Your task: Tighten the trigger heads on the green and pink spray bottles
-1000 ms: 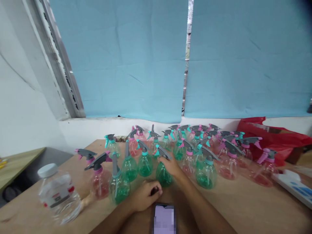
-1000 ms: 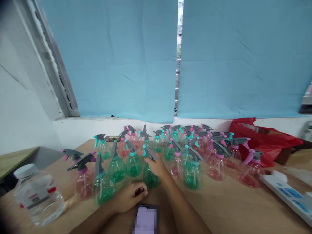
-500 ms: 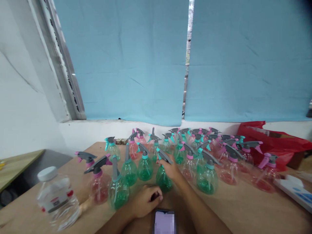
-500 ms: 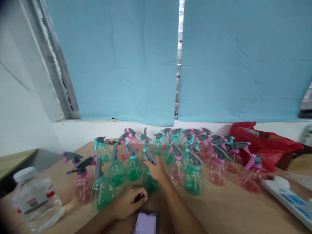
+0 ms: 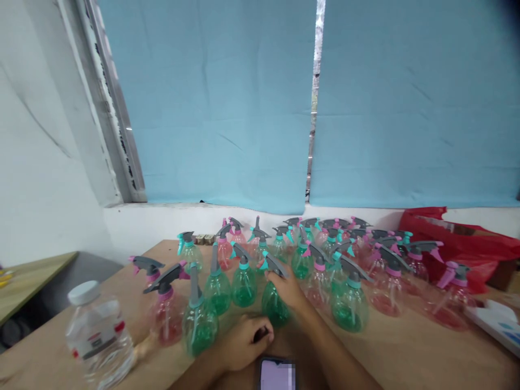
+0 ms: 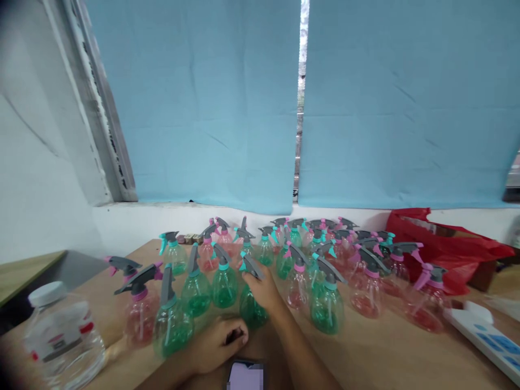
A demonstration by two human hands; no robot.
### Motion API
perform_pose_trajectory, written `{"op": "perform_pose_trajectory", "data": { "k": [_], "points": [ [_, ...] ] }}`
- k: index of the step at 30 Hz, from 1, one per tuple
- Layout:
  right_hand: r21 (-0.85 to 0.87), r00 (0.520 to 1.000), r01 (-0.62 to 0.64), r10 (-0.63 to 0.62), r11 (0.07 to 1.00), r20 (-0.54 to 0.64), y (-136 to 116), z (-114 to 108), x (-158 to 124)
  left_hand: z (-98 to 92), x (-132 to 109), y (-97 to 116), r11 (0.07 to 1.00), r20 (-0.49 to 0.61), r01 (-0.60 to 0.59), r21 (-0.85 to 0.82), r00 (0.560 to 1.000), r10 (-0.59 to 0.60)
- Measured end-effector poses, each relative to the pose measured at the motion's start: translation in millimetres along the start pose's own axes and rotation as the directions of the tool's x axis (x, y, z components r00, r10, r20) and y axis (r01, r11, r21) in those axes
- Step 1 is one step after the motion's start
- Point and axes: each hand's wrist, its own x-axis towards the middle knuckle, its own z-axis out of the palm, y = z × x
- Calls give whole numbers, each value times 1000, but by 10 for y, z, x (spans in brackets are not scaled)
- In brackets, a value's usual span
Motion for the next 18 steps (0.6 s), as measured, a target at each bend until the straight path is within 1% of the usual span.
{"op": "perform_pose_trajectory", "data": {
  "k": [4, 8, 10, 15, 18],
  "points": [
    [7, 1000, 6, -6, 1000, 5, 24, 11, 11, -8, -12, 22, 1000, -1, -2, 13, 1000, 2],
    [9, 997, -61, 61, 998, -42, 37, 26, 25, -15, -20, 43, 999, 13, 26, 40, 1000, -27],
    [11, 995, -74, 75, 997, -59, 25, 34, 24, -10, -19, 35, 999, 13, 22, 48, 1000, -23],
    [21, 1000, -6, 6, 1000, -29, 0, 45, 2, 2, -18, -1, 998, 8, 5, 63, 1000, -5],
    [6, 1000, 6, -6, 1000, -21, 18, 47, -14, -12, -27, 13, 997, 1, 19, 74, 1000, -19]
  ]
}}
